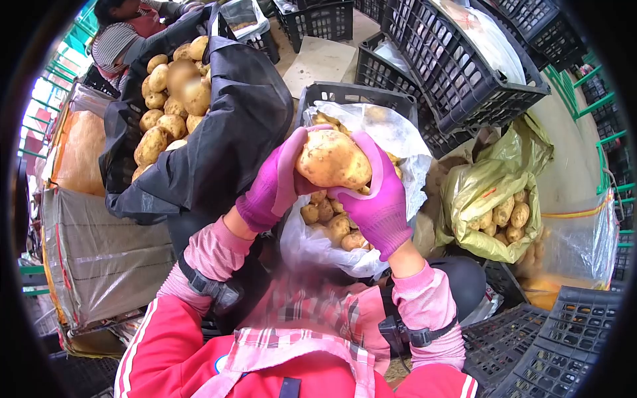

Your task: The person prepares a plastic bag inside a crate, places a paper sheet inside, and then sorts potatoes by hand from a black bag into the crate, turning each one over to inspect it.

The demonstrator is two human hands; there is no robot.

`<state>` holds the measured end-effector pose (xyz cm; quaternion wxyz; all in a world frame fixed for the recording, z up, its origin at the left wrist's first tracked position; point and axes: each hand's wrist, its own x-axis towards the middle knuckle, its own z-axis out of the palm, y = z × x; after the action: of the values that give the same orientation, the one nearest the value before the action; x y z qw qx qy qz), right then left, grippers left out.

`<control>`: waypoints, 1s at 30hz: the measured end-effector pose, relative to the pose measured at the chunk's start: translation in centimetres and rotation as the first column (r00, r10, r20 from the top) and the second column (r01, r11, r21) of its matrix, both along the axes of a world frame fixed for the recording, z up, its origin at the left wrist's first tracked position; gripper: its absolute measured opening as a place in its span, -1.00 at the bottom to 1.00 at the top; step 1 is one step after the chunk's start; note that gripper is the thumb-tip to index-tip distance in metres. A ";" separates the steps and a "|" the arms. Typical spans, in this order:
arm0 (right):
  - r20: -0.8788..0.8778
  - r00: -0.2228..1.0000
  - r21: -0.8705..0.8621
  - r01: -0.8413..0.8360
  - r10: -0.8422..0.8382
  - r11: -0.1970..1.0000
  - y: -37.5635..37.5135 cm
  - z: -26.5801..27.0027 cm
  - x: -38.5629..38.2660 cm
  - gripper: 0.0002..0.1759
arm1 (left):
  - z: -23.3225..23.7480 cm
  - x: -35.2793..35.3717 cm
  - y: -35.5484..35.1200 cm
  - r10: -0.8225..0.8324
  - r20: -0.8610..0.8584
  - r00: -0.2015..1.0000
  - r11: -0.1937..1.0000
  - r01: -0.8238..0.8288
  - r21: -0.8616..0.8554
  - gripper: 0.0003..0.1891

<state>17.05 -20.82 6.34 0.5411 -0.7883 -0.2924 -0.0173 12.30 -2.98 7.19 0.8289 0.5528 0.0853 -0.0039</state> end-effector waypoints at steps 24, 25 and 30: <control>0.303 0.953 -0.009 -0.012 0.014 1.000 0.2 -1.8 0.6 -0.12 | -1.4 0.2 1.1 0.034 0.111 0.993 0.991 -0.048 0.123 -0.52; 0.288 0.955 -0.045 -0.057 0.067 0.997 0.0 -1.0 0.4 -0.10 | -0.4 0.0 1.1 0.001 0.031 1.000 0.998 -0.003 0.063 -0.53; -0.027 0.997 0.156 -0.072 0.077 0.985 0.2 -0.1 -0.4 -0.08 | -3.5 0.3 3.3 -0.255 0.414 0.874 0.397 -0.296 0.869 -0.48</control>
<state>16.62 -20.62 6.23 0.6057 -0.7326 -0.3105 -0.0068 12.55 0.32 3.69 0.3788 0.8957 -0.1304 0.1931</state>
